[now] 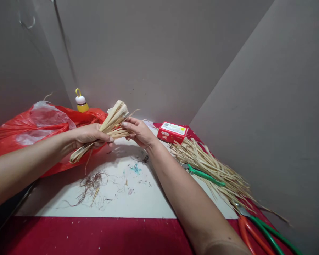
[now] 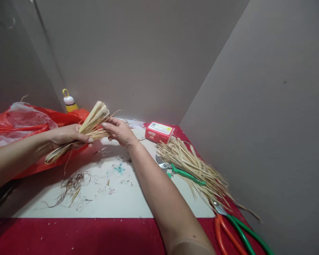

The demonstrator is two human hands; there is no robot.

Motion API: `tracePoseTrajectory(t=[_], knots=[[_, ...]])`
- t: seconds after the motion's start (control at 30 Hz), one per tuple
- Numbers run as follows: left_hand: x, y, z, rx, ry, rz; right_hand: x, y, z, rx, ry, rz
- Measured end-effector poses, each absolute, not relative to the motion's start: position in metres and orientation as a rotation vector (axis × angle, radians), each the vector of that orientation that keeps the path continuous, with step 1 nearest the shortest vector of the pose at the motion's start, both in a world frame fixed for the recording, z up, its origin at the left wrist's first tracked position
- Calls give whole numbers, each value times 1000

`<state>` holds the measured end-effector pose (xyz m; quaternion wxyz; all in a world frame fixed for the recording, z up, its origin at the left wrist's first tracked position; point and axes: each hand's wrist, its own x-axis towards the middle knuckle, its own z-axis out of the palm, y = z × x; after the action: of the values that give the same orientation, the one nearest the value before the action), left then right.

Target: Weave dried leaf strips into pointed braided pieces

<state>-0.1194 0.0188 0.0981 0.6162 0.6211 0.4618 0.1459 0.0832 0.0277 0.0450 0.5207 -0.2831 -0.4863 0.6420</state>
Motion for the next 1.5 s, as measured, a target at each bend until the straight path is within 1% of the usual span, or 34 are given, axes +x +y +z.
tracePoseTrajectory(t=[0.17, 0.3, 0.43, 0.57, 0.7, 0.77, 0.87, 0.93, 1.03, 1.27, 1.5], knots=[[-128, 24, 99, 1444, 1085, 359, 98, 36, 49, -655, -974, 1354], [-132, 28, 106, 1345, 1115, 534, 115, 44, 54, -609, -799, 1194], [-136, 36, 107, 1224, 1187, 710, 125, 45, 59, -588, -749, 1065], [-138, 46, 101, 1141, 1143, 870, 123, 41, 62, -605, -774, 1055], [-130, 42, 104, 1178, 1048, 996, 106, 29, 65, -642, -956, 1169], [-122, 34, 108, 1246, 1005, 968, 95, 21, 64, -638, -1071, 1216], [-109, 20, 112, 1363, 963, 832, 81, 12, 63, -655, -1181, 1257], [-106, 14, 111, 1423, 912, 746, 77, 9, 62, -672, -1217, 1275], [-108, 12, 105, 1444, 894, 725, 77, 9, 62, -677, -1205, 1263], [-110, 10, 93, 1273, 1056, 858, 83, 6, 77, -591, -1032, 1139], [-81, -16, 83, 1068, 900, 647, 81, 3, 75, -587, -1074, 1076]])
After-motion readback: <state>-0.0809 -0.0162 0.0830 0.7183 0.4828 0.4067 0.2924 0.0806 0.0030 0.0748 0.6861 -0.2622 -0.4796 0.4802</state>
